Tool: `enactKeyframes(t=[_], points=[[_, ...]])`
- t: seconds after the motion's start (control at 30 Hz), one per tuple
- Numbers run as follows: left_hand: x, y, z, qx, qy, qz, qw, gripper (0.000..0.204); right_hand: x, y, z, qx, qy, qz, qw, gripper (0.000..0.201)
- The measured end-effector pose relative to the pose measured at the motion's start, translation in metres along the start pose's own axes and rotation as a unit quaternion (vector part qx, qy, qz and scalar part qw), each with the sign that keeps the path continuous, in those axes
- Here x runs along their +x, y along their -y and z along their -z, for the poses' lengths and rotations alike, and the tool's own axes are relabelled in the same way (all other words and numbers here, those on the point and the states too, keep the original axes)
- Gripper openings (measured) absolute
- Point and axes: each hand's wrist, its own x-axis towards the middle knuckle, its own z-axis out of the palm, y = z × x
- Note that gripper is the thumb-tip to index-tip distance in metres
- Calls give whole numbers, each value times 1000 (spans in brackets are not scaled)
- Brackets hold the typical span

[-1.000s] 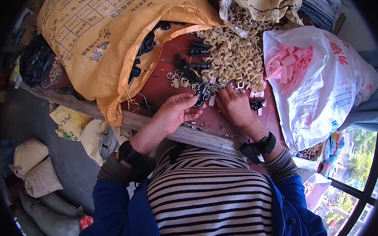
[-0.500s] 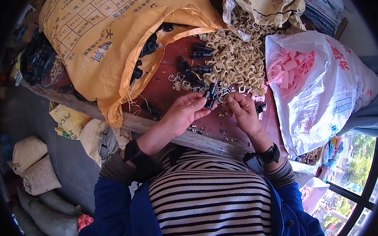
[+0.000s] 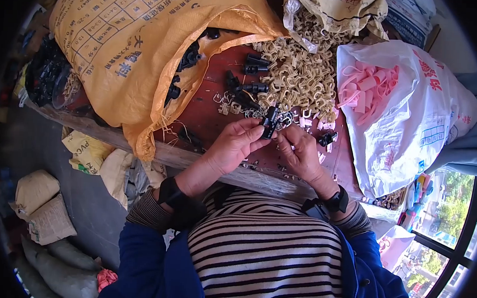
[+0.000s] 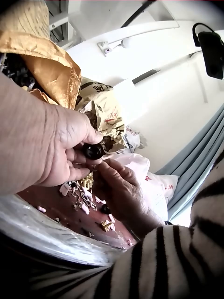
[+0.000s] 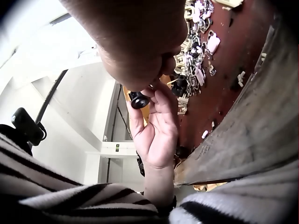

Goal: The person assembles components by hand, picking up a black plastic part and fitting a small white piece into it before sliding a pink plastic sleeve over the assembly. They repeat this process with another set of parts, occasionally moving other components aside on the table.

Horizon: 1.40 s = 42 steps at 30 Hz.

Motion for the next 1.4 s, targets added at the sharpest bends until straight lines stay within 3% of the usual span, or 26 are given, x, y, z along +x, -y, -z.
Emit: enactKeyframes(t=[0.1,0.2,0.37,0.47,0.63,0.77,1.0,1.13,1.4], points=[[-1,-1,-3,-40,-20,13,999,17,-1,-2,-1,6,5,-5,1000,13],[-2,-2,2,-36,4,34,999,20,-3,-7,-3,296,4,-140,945,11],[-1,-4,2,-63,46,82,994,21,1,-8,0,280,35,-73,957,12],[0,-1,6,-63,24,86,994,21,2,-12,3,252,82,-64,962,12],[1,-4,4,-67,1,100,993,21,-1,-11,-2,327,46,-123,936,12],[1,-4,6,-32,-20,105,994,21,-3,-14,-2,280,13,-139,950,12],[1,1,3,-16,-48,140,989,21,1,-4,-1,108,-33,-15,994,11],[0,1,3,-15,-52,144,988,21,4,1,-2,38,-59,42,997,8],[0,1,3,-15,-60,145,987,18,1,6,-3,-42,-51,79,995,7]])
